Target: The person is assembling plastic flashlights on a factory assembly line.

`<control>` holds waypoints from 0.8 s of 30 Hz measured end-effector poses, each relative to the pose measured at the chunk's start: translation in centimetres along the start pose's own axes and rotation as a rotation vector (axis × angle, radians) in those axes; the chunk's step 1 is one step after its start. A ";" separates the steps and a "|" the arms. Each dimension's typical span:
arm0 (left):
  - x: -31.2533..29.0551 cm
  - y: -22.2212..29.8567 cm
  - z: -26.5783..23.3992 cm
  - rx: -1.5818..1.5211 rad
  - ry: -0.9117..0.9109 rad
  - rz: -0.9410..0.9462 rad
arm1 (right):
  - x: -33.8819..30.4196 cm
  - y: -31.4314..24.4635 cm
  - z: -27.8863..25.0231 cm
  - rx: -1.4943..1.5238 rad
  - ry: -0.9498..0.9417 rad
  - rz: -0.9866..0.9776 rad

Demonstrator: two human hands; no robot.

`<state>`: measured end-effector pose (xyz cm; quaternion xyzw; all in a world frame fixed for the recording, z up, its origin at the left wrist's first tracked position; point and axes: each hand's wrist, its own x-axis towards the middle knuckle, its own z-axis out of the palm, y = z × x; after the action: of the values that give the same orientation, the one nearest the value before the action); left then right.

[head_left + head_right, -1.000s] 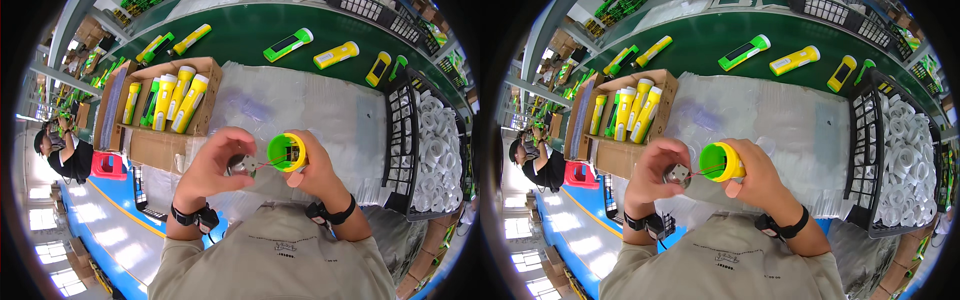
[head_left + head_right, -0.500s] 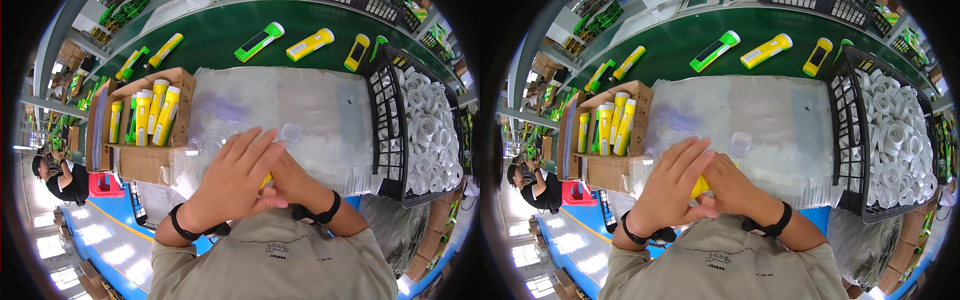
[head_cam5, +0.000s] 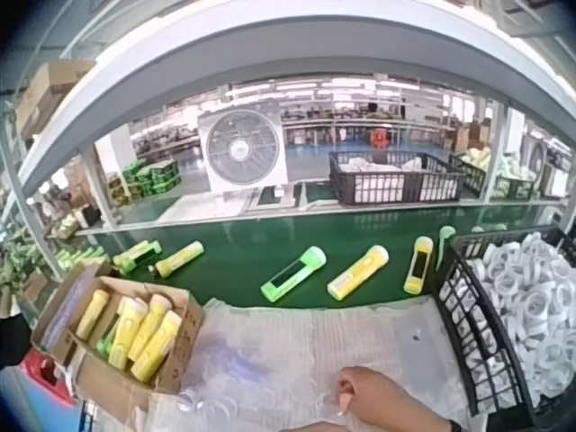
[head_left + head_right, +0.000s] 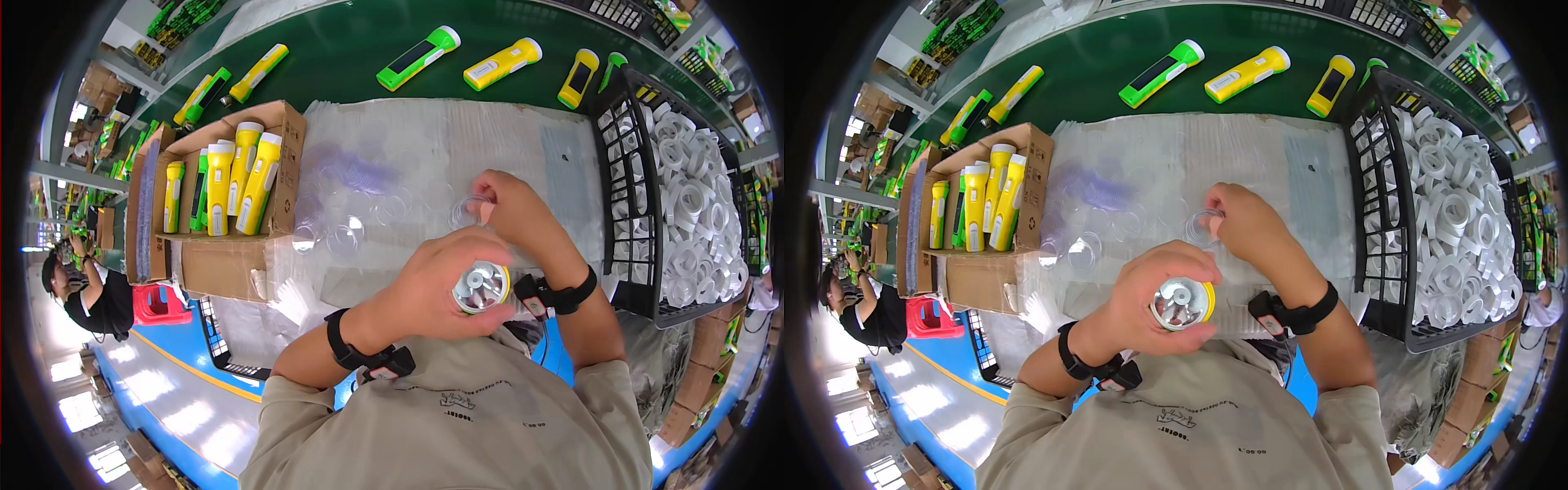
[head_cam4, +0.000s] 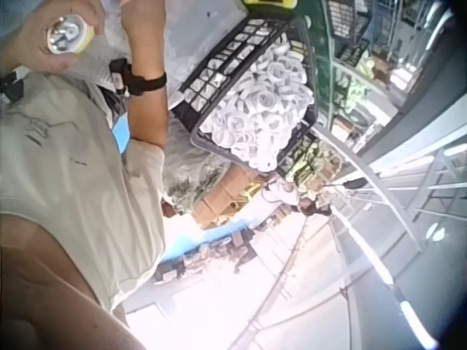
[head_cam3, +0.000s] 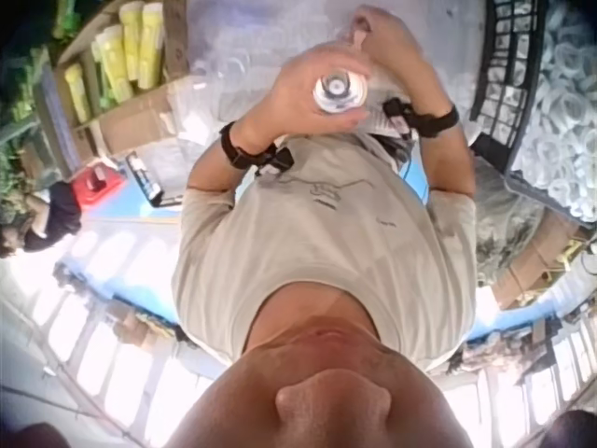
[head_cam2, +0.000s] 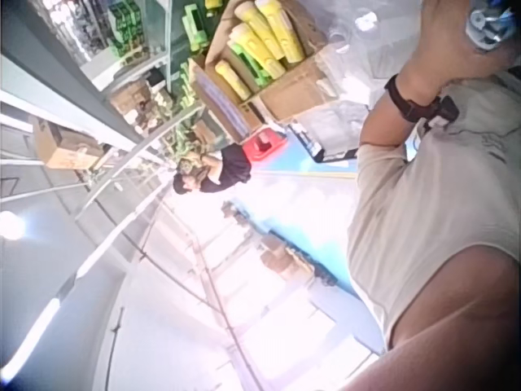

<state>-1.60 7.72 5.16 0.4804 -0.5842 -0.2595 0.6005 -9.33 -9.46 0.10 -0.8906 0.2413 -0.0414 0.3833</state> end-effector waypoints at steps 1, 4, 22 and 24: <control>0.1 -0.2 -0.3 0.001 0.005 0.003 | -0.1 0.3 -0.5 0.057 0.019 -0.011; 0.3 -0.5 -0.7 -0.010 -0.141 -0.037 | 0.0 0.1 -1.3 0.143 0.052 0.041; 0.1 -2.1 0.5 -0.222 -0.096 -0.067 | -5.4 -8.3 -8.0 0.613 -0.325 0.039; 0.0 -2.3 0.8 -0.280 -0.027 -0.032 | -5.5 -8.3 -7.8 0.626 -0.326 0.050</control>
<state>-1.77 6.58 3.08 0.3976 -0.5424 -0.3547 0.6495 -12.90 -7.18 12.02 -0.7187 0.1743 0.0386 0.6720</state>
